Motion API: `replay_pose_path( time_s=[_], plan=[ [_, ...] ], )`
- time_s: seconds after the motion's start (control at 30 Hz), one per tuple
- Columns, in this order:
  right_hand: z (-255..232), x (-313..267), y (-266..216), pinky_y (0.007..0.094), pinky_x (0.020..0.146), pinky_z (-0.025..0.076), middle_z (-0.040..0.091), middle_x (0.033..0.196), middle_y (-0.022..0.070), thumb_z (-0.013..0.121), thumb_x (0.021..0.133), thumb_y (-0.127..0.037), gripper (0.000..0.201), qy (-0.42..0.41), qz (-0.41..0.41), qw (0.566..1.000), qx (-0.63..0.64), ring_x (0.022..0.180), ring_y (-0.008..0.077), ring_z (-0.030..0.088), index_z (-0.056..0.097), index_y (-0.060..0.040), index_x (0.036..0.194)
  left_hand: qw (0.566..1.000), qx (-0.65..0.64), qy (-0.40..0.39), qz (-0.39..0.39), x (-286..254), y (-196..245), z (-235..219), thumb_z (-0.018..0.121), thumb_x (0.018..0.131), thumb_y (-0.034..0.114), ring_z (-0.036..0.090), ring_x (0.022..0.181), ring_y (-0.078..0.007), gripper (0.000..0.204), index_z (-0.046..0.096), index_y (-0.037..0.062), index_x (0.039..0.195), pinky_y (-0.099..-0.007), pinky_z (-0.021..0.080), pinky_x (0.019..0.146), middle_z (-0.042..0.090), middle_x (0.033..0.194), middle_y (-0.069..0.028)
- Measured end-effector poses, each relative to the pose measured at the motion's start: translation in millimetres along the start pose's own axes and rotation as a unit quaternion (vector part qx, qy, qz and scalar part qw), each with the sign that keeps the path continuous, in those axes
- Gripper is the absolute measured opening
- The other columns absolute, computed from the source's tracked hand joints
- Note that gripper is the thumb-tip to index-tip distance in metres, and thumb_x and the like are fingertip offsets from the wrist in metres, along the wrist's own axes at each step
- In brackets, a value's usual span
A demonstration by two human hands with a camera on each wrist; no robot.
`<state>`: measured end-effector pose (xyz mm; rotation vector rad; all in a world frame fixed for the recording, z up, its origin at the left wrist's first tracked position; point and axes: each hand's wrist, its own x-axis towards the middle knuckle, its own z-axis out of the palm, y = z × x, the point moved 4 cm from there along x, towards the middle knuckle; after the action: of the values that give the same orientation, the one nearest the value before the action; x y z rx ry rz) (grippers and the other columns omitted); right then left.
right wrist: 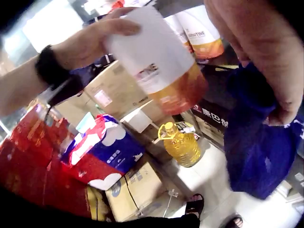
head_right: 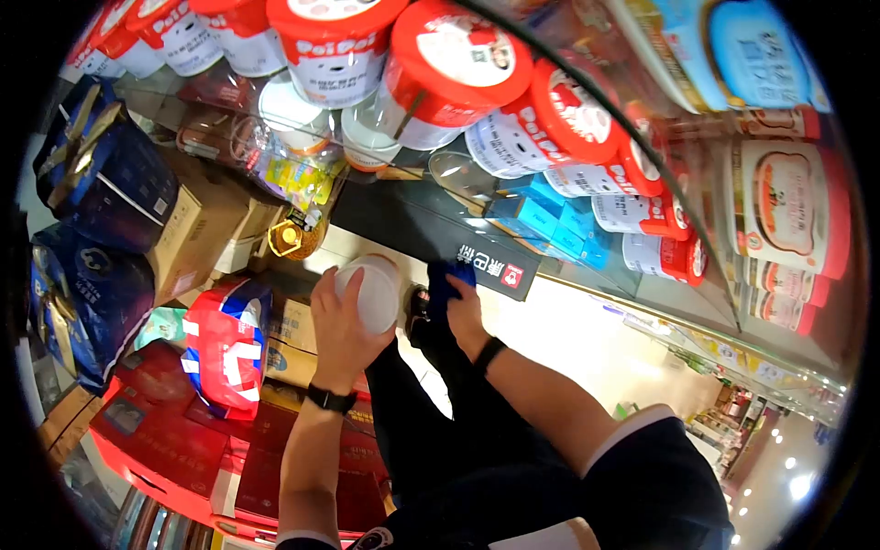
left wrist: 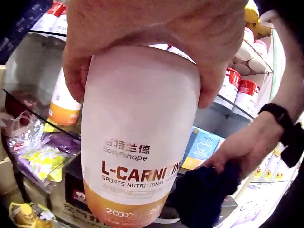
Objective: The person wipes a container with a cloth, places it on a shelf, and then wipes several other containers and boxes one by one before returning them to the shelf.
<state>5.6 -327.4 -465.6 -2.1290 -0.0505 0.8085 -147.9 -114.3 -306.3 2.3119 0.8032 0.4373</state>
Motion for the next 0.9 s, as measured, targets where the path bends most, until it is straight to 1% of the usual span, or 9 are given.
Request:
replay_pose_path(
  time_s=[0.07, 0.1, 0.27, 0.33, 0.5, 0.6, 0.77, 0.83, 0.9],
  plan=[
    [-30, -41, -49, 0.028, 0.091, 0.045, 0.06, 0.121, 0.0176, 0.043, 0.074, 0.009, 0.056, -0.045, 0.049, 0.997, 0.03, 0.106, 0.0257, 0.059, 0.06, -0.0039, 0.127, 1.0, -0.004, 0.01, 0.02, 25, 15, 11, 0.084, 0.058, 0.024, 0.041, 0.116, -0.047, 0.09, 0.04, 0.0096, 0.135, -0.0553, 0.036, 0.097, 0.037, 0.132, -0.0273],
    [-45, -44, -37, 0.0274, 0.087, 0.046, 0.062, 0.117, 0.016, 0.044, 0.074, 0.009, 0.059, -0.054, 0.014, 0.998, 0.018, 0.099, 0.023, 0.06, 0.058, -0.0047, 0.129, 1.0, -0.008, 0.0, 0.027, 40, 22, 20, 0.083, 0.058, 0.026, 0.041, 0.116, -0.0466, 0.09, 0.041, 0.0097, 0.136, -0.0546, 0.036, 0.098, 0.038, 0.131, -0.0266],
    [-102, -75, -54, 0.0252, 0.081, 0.047, 0.061, 0.113, 0.0124, 0.045, 0.074, 0.008, 0.061, -0.131, 0.097, 0.986, 0.046, 0.092, 0.0165, 0.057, 0.056, -0.0055, 0.132, 0.997, -0.004, -0.003, 0.072, 110, 47, 77, 0.082, 0.059, 0.03, 0.042, 0.116, -0.045, 0.091, 0.04, 0.0099, 0.138, -0.0531, 0.036, 0.098, 0.039, 0.13, -0.0245],
    [-115, -82, -53, 0.0244, 0.08, 0.046, 0.061, 0.114, 0.0117, 0.045, 0.074, 0.009, 0.061, -0.13, 0.079, 0.985, 0.079, 0.092, 0.0162, 0.057, 0.055, -0.0044, 0.133, 0.996, 0.007, -0.041, 0.076, 131, 56, 95, 0.082, 0.058, 0.033, 0.043, 0.114, -0.0443, 0.091, 0.043, 0.0079, 0.137, -0.0523, 0.037, 0.097, 0.044, 0.127, -0.0231],
    [-136, -83, -32, 0.025, 0.08, 0.047, 0.061, 0.115, 0.012, 0.044, 0.076, 0.01, 0.061, -0.127, 0.166, 0.971, 0.112, 0.091, 0.0169, 0.059, 0.053, -0.0035, 0.134, 0.988, 0.043, 0.041, 0.142, 164, 76, 120, 0.077, 0.059, 0.036, 0.045, 0.112, -0.0409, 0.084, 0.048, 0.0035, 0.13, -0.0517, 0.037, 0.093, 0.046, 0.125, -0.0237],
    [-144, -80, -33, 0.0254, 0.078, 0.047, 0.061, 0.116, 0.0132, 0.043, 0.077, 0.01, 0.06, -0.107, 0.149, 0.97, 0.162, 0.091, 0.0176, 0.06, 0.051, -0.0022, 0.135, 0.987, 0.082, 0.011, 0.141, 178, 85, 126, 0.076, 0.062, 0.043, 0.051, 0.106, -0.0417, 0.067, 0.058, 0.0022, 0.112, -0.0524, 0.039, 0.093, 0.055, 0.117, -0.0251],
    [-161, -73, -19, 0.0251, 0.078, 0.047, 0.061, 0.114, 0.0133, 0.042, 0.076, 0.01, 0.06, -0.083, 0.16, 0.971, 0.155, 0.091, 0.017, 0.059, 0.052, -0.002, 0.135, 0.969, -0.008, 0.097, 0.226, 213, 88, 118, 0.073, 0.068, 0.035, 0.061, 0.098, -0.0345, 0.044, 0.066, 0.0108, 0.104, -0.0479, 0.046, 0.088, 0.066, 0.1, -0.0128],
    [-167, -72, -13, 0.0248, 0.078, 0.046, 0.061, 0.113, 0.0123, 0.042, 0.076, 0.01, 0.061, -0.084, 0.168, 0.972, 0.138, 0.09, 0.0166, 0.058, 0.052, -0.0028, 0.134, 0.984, -0.097, 0.024, 0.148, 224, 73, 138, 0.074, 0.07, 0.036, 0.063, 0.095, -0.0328, 0.041, 0.067, 0.0113, 0.102, -0.0466, 0.048, 0.085, 0.068, 0.098, -0.0109],
    [-170, -72, -14, 0.0247, 0.078, 0.046, 0.061, 0.111, 0.0112, 0.043, 0.076, 0.01, 0.061, -0.075, 0.153, 0.975, 0.144, 0.089, 0.0161, 0.057, 0.053, -0.0037, 0.134, 0.98, -0.047, 0.058, 0.185, 224, 65, 145, 0.074, 0.07, 0.04, 0.065, 0.091, -0.0331, 0.043, 0.068, 0.0111, 0.102, -0.0453, 0.051, 0.081, 0.068, 0.098, -0.0108]
  ],
)
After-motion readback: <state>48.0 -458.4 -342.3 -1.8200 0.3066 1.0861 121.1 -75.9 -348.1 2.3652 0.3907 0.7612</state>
